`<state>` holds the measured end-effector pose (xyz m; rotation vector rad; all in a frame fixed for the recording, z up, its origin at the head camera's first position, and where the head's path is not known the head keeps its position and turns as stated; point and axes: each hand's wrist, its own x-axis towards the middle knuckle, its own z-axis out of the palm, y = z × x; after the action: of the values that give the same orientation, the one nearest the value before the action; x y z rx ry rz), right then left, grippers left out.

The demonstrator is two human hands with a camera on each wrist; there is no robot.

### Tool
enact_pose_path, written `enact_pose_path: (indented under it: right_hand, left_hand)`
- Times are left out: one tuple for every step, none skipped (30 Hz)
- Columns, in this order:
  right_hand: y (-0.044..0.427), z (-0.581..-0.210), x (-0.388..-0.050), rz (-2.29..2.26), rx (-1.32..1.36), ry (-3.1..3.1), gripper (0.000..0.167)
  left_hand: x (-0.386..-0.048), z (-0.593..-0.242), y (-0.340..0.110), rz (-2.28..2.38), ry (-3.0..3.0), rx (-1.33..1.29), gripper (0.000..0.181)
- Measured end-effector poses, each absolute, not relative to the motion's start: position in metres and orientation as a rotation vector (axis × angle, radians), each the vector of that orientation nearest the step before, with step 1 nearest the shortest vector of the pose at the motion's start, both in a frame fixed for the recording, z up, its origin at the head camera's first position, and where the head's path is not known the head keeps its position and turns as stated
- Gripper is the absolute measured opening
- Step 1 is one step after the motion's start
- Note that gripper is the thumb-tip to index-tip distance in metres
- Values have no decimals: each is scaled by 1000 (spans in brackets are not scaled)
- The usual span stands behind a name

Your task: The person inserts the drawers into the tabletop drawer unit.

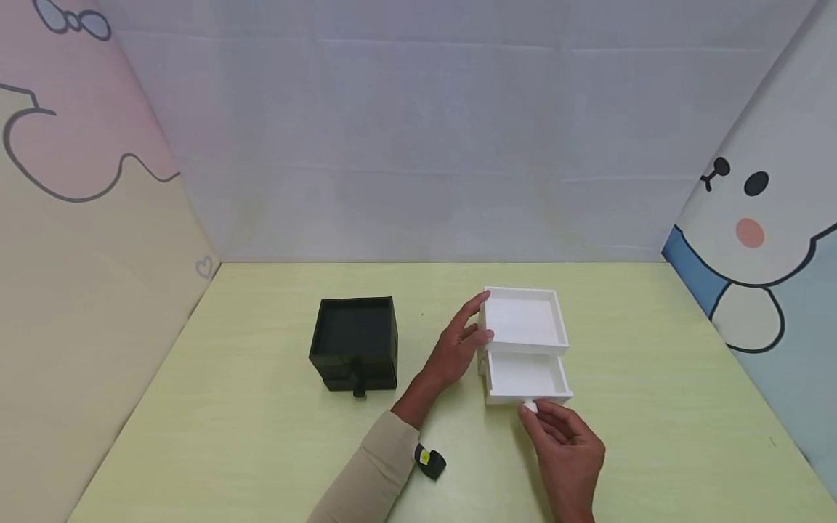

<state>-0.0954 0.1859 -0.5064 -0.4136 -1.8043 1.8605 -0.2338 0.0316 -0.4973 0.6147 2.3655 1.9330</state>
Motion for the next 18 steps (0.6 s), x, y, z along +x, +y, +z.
enact_pose_path:
  right_hand:
    - [186,-507,-96,1866,-413,-1795,23]
    - [186,-507,-96,1870,-414,-1787,23]
    - [186,-507,-97,1874,-414,-1780,23]
    - [186,-507,-97,1875,-415,-1776,22]
    - [185,-507,-98,1875,-415,-1771,22]
    - [185,-507,-98,1877,-414,-1766,22]
    - [184,-507,-99,1883,-409,-1759,22]
    - [184,-507,-99,1888,-406,-1752,22]
    - [183,-507,-99,1893,-400,-1746,22]
    - [183,-507,-100,1899,-395,-1739,22]
    - [182,-507,-100,1906,-388,-1731,22]
    - [182,-507,-100,1912,-380,-1725,22]
    - [182,-507,-101,1912,-372,-1722,22]
    - [182,-508,-101,1910,-365,-1720,21]
    - [182,-508,-102,1907,-356,-1719,21]
    - [182,-508,-102,1906,-346,-1716,21]
    - [182,-509,-103,1902,-336,-1714,21]
    - [182,-509,-103,1899,-324,-1712,21]
  left_hand:
    - [-234,-497,32,1931,2369,614,63]
    - [-234,-497,32,1928,2373,616,63]
    - [-234,-497,32,1926,2376,618,63]
    - [-234,-497,32,1926,2378,622,63]
    - [-234,-498,32,1925,2379,626,63]
    - [-235,-498,32,1926,2378,628,63]
    - [-235,-498,32,1928,2375,630,63]
    - [-235,-498,32,1931,2369,634,63]
    - [-235,-498,32,1935,2363,636,63]
    - [-235,-498,32,1938,2357,638,63]
    - [-235,-498,32,1938,2359,639,63]
    - [-235,-498,32,1939,2358,639,63]
    - [-235,-498,31,1941,2356,641,64]
    - [-235,-498,31,1942,2356,641,64]
    - [-235,-498,31,1945,2356,641,64]
    - [-235,-498,32,1947,2357,642,64]
    - [-235,-498,32,1950,2356,641,64]
    - [-235,-498,32,1952,2353,640,64]
